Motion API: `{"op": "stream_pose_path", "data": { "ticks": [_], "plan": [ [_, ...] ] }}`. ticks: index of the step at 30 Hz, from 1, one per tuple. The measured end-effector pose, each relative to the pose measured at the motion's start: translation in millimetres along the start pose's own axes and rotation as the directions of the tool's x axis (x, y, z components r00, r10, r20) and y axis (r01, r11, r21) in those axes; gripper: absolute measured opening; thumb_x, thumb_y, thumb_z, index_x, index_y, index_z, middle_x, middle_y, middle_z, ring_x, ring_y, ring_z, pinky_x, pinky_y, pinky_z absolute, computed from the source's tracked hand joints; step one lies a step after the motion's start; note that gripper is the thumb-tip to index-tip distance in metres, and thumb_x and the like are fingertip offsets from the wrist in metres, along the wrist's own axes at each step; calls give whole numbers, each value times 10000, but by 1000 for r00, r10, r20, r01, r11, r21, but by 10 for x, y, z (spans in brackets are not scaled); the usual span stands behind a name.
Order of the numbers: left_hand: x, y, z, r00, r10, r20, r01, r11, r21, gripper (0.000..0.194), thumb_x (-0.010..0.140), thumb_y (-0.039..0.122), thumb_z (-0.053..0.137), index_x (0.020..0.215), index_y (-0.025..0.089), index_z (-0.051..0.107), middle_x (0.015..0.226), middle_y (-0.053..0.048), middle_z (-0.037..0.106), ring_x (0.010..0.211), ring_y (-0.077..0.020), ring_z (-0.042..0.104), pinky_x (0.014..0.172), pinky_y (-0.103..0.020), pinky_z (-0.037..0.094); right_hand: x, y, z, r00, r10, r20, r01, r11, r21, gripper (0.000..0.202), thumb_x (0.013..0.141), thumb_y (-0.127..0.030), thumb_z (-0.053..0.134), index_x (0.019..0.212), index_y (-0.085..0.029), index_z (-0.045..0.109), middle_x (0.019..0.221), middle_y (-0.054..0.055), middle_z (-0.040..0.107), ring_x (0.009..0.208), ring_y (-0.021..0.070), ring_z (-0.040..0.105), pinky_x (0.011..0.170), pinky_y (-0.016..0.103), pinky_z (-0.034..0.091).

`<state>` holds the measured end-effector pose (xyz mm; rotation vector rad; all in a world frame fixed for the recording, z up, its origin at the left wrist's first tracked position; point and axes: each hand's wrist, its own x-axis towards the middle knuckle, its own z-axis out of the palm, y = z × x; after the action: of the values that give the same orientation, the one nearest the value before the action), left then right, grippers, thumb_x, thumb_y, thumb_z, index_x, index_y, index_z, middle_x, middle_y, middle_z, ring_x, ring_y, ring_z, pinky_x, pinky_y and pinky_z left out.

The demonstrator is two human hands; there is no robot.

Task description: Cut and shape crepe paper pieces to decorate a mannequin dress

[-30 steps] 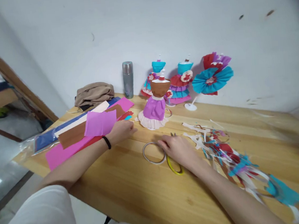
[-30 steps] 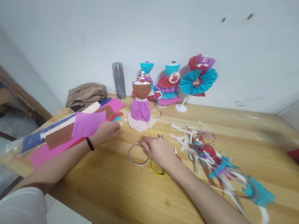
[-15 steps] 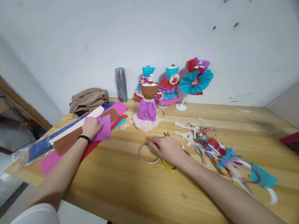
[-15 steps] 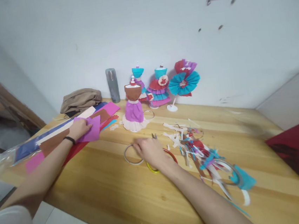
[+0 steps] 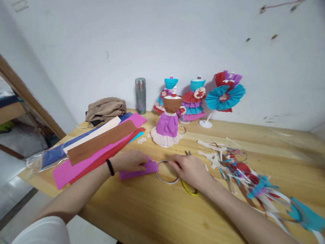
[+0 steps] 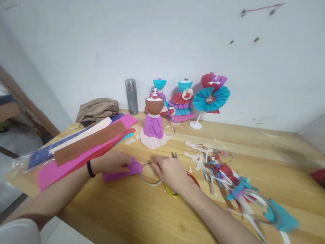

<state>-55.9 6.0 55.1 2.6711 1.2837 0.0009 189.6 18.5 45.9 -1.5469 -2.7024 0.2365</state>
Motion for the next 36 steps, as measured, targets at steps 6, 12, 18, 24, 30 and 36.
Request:
{"op": "stream_pose_path", "data": {
  "ticks": [6,12,18,24,30,36],
  "plan": [
    [-63,-267,-5,977,-211,21,208,972,111,142,879,268,638,763,201,683,847,-54,754,740,-208,666,604,-303,441,-7,-61,49,999,-7,50,8,1000,-25,332,1030,-312,397,1071,-198,706,983,91,789,916,283,745,660,317,405],
    [-222,-689,-272,878,-466,-108,477,837,269,297,933,75,408,889,78,702,949,-224,709,876,-290,690,759,-375,477,-33,-136,87,996,-54,66,54,998,-9,312,1023,-283,405,1029,-183,700,1008,98,785,930,270,747,679,313,438],
    [-187,-1098,-464,795,-580,-175,606,762,227,273,899,268,583,1113,149,704,1147,-168,701,1053,-285,666,860,-329,480,-35,-124,140,996,-77,47,76,997,9,324,1023,-276,399,961,-187,704,967,85,788,883,265,751,654,309,432],
    [56,-1327,-367,647,-726,-236,761,636,130,372,955,359,445,1124,138,692,1149,-185,718,1076,-308,675,868,-352,511,-43,-96,166,995,-100,7,100,995,15,307,1017,-267,417,960,-187,707,929,80,788,850,254,752,633,301,413],
    [245,-1472,-257,588,-780,-213,808,577,121,296,827,269,583,1053,117,699,1140,-224,715,1095,-344,672,879,-371,521,-32,-89,189,994,-111,-19,111,994,-8,282,1005,-260,445,927,-179,704,909,86,785,831,259,753,612,307,404],
    [229,-1452,-385,591,-757,-279,802,587,109,262,867,218,499,1033,126,680,1103,-211,724,1057,-335,678,845,-370,512,-26,-73,154,990,-132,-40,132,991,-5,281,1002,-254,452,934,-175,712,898,89,785,807,252,755,611,307,404]
  ]
}}
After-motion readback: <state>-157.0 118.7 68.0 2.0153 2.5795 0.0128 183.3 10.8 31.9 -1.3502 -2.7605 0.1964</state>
